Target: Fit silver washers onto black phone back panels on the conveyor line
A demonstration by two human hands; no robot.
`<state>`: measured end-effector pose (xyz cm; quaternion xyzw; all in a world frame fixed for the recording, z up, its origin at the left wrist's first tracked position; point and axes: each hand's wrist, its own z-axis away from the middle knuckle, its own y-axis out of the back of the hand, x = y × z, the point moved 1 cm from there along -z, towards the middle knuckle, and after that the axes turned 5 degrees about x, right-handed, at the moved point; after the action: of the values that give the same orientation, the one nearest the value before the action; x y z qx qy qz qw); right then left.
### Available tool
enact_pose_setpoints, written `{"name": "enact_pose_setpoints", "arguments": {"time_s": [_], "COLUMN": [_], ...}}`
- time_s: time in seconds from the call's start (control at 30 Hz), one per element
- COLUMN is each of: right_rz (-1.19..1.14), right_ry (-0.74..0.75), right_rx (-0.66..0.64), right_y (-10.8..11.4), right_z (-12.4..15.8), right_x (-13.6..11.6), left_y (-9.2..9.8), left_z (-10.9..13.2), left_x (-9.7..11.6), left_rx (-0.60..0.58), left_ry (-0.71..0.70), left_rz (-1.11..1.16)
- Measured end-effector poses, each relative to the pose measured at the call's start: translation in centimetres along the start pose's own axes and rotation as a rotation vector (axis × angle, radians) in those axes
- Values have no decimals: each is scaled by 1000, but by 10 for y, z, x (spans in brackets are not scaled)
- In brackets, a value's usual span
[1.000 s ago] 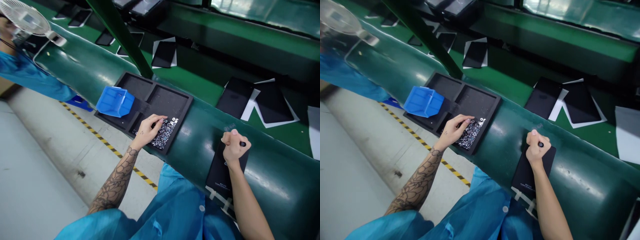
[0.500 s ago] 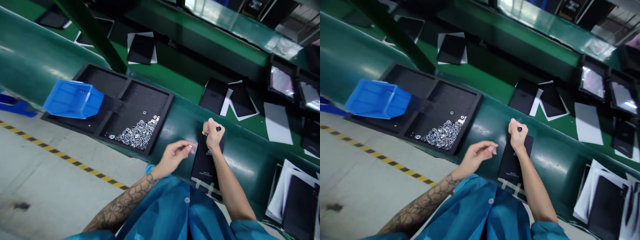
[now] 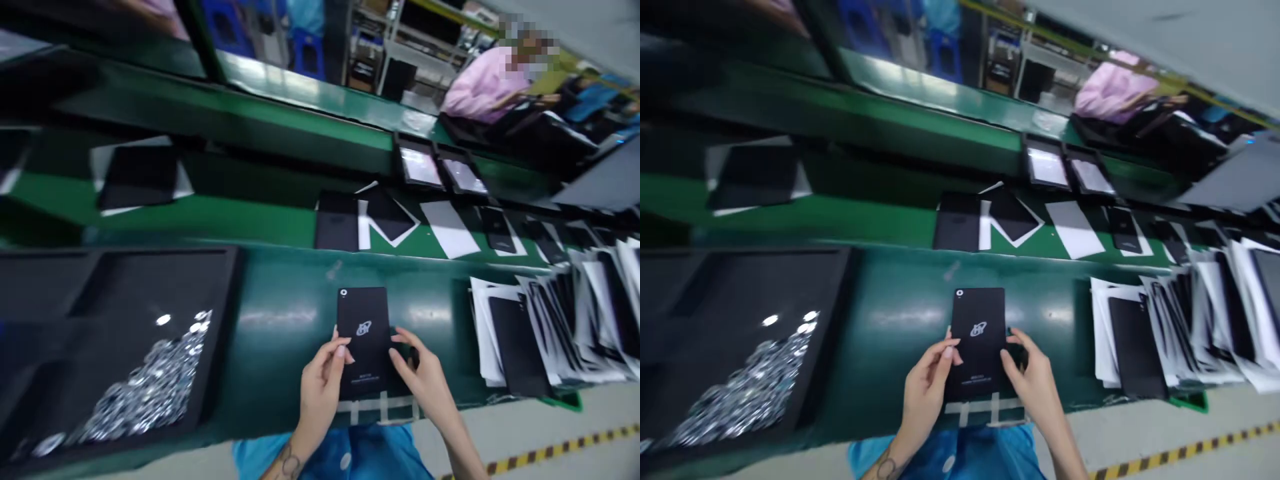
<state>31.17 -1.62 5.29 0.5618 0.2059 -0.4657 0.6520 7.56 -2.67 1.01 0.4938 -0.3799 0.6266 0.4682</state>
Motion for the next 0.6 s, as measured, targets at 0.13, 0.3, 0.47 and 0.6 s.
{"name": "enact_pose_setpoints", "arguments": {"time_s": [0.13,0.3,0.47,0.6], "right_rz": [-393,-515,-419,-360], "right_ry": [-176,-199,5,62], "right_rx": [-137,-70,169,279], "right_y": [-11,14,110,198], "right_z": [-5,-48,-139,-231], "right_x": [-3,-15,-48,-72], "left_y": [-17,-29,-4,27], "left_z": [-21,-51,-64,-64], "left_x": [-2,15,24,28], "left_rx": [-22,-31,-4,47], "left_ry": [35,119,224,271], "left_rz": [35,251,354,351]}}
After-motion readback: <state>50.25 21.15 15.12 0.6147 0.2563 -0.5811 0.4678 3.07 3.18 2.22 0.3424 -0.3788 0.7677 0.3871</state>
